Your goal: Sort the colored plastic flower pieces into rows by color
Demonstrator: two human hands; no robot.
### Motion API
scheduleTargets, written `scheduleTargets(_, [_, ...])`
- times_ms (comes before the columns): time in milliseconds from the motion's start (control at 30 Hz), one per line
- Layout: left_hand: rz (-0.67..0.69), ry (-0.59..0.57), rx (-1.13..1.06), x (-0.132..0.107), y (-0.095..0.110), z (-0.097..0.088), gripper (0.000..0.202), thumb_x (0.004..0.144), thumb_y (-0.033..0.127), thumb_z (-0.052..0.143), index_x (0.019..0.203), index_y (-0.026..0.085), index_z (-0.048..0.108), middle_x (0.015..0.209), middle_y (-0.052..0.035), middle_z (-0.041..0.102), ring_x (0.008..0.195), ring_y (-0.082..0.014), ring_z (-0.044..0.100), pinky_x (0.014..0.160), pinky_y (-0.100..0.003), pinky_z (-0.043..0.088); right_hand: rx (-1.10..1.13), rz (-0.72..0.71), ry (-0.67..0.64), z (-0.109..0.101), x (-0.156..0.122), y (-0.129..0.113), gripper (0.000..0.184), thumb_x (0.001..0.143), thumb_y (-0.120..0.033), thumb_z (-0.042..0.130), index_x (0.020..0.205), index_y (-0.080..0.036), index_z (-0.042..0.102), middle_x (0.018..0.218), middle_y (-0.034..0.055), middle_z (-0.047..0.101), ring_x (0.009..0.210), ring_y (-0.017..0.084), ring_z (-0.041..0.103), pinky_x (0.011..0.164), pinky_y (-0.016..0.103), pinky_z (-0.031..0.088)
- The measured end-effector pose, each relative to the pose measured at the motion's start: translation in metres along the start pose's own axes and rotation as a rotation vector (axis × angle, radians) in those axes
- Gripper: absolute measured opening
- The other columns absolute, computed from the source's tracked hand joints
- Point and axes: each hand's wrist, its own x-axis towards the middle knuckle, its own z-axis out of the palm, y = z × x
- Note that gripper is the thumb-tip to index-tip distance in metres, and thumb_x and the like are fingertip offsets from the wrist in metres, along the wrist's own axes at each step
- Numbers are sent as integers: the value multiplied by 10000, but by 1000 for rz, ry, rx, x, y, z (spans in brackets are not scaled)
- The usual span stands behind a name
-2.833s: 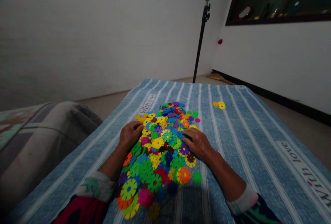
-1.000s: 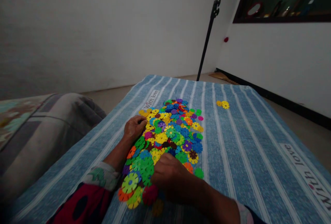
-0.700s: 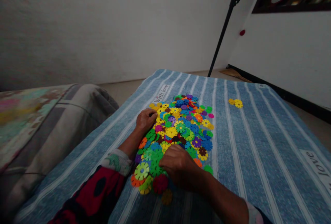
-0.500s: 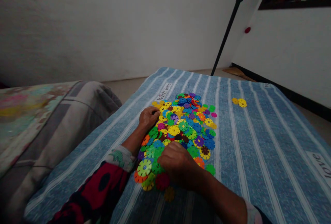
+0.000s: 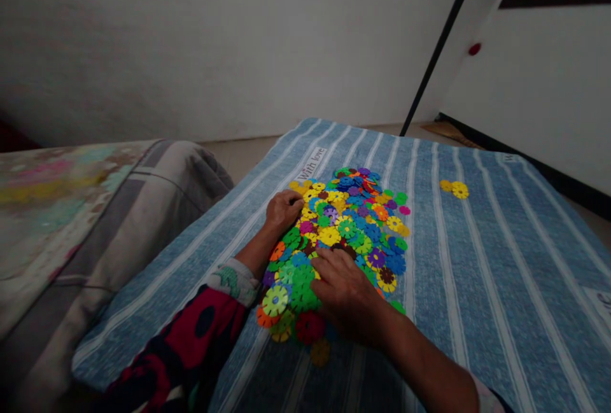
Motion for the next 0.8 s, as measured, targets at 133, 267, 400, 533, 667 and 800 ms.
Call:
scheduleTargets(133, [-16,-2,5,-1,1,0,233,785,252,515,818,193,739,915,-48,725,876,-199,625,776,-295,472,63,-32,39,2,1,2,106,856,-295,652,874,-195,623,1244,129,615,1308,302,460,1019,507,416])
scheduleTargets(267, [-3,-2,4,-1,3,-1,231,784,239,518,823,186,740,914,-54,727,872,-197,626,802,-296,471,111,-72,48,0,9,-3,54,887,-250,608,862,-205,626,1219,95,629,1315,272,453,1039,486,409])
scheduleTargets(400, [-2,-5,8,-1,3,-2,232,786,232,515,820,186,739,921,-57,726,875,-200,625,804,-301,470,83,-61,22,-5,19,-14,69,907,-244,576,873,-214,628,1226,85,630,1337,271,429,1079,521,364])
scheduleTargets(533, [-7,-7,13,-1,4,-2,231,787,239,515,819,195,740,909,-50,722,872,-199,621,801,-304,471,20,-42,-23,-6,24,-20,207,881,-244,606,1086,-212,617,1266,122,610,1341,297,418,1097,555,339])
scheduleTargets(667, [-12,-13,5,-1,4,-3,244,793,243,508,823,190,744,912,-53,718,869,-199,625,791,-303,473,1,-28,-11,-1,22,-16,378,851,-328,660,1187,-173,583,1325,167,572,1359,337,387,1090,565,349])
scheduleTargets(800, [-8,-6,2,-1,4,-2,245,793,241,508,824,184,745,917,-57,721,867,-200,626,800,-306,472,-5,-20,-7,2,20,-15,403,821,-376,695,1155,-171,600,1345,190,552,1359,354,388,1077,575,358])
